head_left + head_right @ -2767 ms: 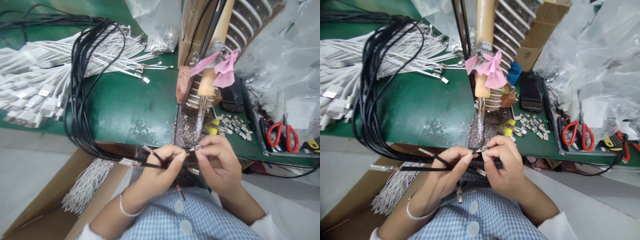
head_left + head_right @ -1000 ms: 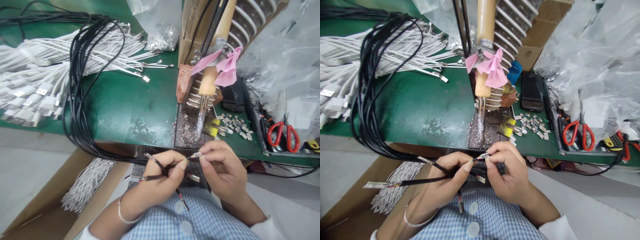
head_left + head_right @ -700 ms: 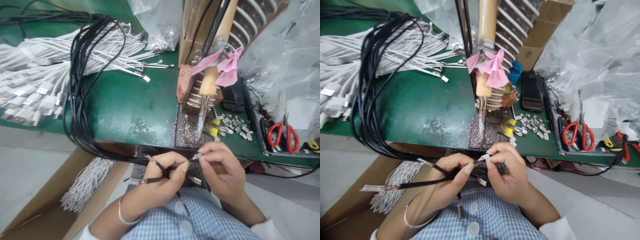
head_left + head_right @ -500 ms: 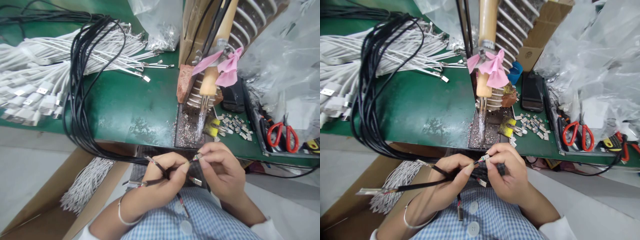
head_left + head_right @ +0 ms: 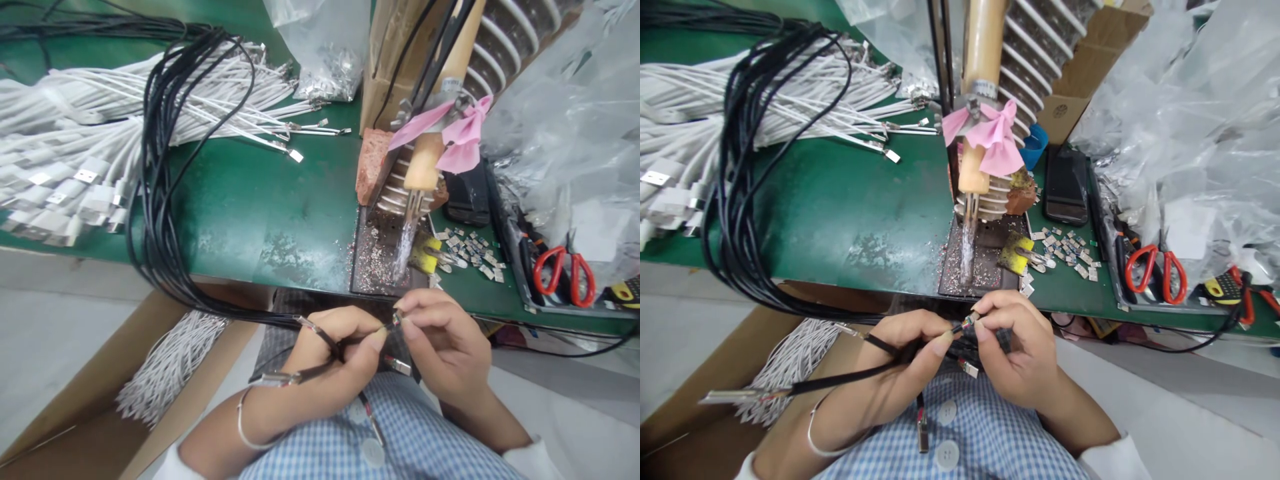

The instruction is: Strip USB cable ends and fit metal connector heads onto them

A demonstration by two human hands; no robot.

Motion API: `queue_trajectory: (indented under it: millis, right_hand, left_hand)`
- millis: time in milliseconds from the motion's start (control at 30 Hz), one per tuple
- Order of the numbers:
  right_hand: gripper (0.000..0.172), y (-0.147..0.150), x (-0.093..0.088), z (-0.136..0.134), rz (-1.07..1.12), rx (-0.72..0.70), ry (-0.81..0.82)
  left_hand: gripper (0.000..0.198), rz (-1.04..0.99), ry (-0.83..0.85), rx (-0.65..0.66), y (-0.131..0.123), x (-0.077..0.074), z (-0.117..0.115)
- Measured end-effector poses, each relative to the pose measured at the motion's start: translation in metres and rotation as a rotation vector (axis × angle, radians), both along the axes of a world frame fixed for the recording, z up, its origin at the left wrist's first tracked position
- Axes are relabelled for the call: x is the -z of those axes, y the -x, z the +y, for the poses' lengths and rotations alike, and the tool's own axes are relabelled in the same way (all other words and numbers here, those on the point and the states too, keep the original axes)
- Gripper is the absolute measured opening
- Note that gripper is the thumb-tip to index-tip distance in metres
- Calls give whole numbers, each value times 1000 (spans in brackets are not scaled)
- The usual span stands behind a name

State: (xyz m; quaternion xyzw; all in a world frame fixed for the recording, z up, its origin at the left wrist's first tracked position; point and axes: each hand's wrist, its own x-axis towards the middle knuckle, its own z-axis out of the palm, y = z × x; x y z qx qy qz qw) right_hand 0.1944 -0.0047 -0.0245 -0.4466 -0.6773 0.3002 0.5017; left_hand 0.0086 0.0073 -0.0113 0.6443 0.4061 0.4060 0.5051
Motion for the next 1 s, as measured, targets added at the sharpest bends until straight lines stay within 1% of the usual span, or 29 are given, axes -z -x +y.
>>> queue_trajectory:
  millis: [167,367,500,700,867,1000]
  right_hand:
    - [21,-1,1,-1,6,-13,16]
    - [21,0,3,-2,14,-26,32]
    - [19,0,4,-3,12,-28,54]
    - [17,1,1,-2,0,-22,24]
    - [18,1,-1,-2,16,-9,23]
    - [22,0,-2,-4,37,22,-3]
  left_hand:
    - [20,-11,-5,-8,0,-3,-1]
    - [20,-40,-19,-10,-3,-2,-1]
    - [21,-58,2,-2,-3,-4,-1]
    - [21,27,61,0,0,-11,1]
    - [21,-10,17,-8,0,-7,1]
    - [22,17,39,-2,1,-6,-1]
